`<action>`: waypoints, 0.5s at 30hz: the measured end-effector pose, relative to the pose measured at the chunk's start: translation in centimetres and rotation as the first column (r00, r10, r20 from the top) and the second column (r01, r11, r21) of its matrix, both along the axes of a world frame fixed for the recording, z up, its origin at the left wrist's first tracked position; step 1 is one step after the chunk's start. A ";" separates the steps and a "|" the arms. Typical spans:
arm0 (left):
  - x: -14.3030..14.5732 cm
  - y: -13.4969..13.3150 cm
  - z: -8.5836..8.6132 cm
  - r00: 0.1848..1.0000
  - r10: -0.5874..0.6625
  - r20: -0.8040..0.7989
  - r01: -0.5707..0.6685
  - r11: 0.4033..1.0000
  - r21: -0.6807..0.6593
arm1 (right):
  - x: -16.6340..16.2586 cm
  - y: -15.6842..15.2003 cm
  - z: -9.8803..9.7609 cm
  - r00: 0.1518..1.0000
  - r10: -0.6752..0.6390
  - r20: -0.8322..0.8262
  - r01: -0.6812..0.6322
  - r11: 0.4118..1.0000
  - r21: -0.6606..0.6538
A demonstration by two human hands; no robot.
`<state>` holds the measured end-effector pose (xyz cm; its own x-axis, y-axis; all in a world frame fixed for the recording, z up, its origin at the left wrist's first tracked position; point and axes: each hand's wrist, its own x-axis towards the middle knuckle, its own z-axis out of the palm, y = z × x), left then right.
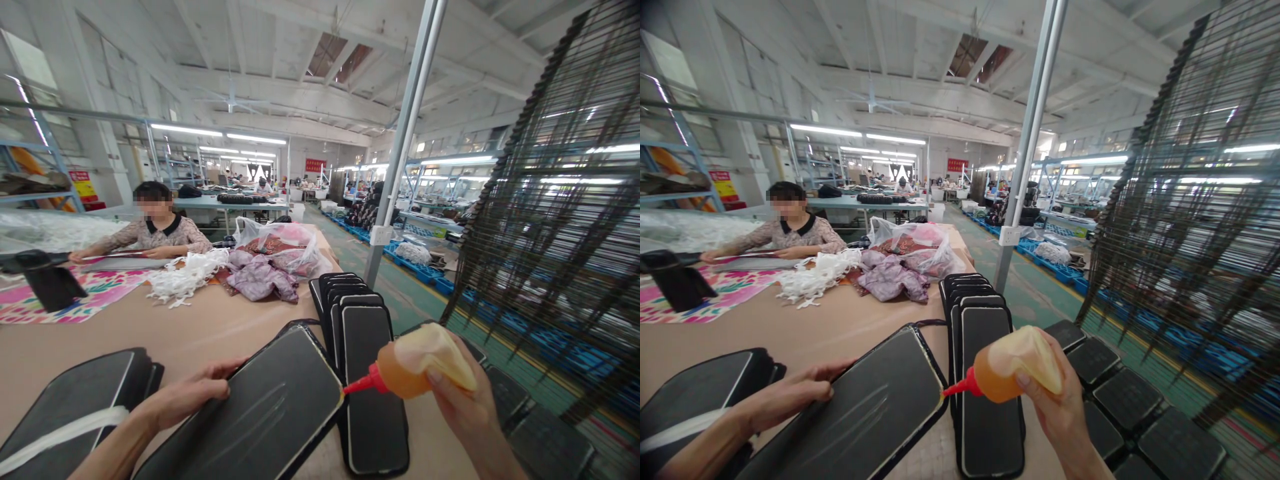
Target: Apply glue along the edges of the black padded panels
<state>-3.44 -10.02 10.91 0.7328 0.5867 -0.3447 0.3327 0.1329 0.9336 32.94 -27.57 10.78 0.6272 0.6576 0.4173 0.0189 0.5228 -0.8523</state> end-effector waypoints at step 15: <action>0.6 -0.6 -2.6 0.969 0.236 0.077 -0.218 0.957 -0.192 | 0.1 0.3 -5.1 0.968 -0.134 -0.214 0.145 0.989 0.033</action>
<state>-2.82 -10.64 8.30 0.6226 0.6764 -0.3935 0.1824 0.3635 0.9136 33.01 -27.28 5.64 0.7883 0.5399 0.2950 -0.0824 0.5678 -0.8190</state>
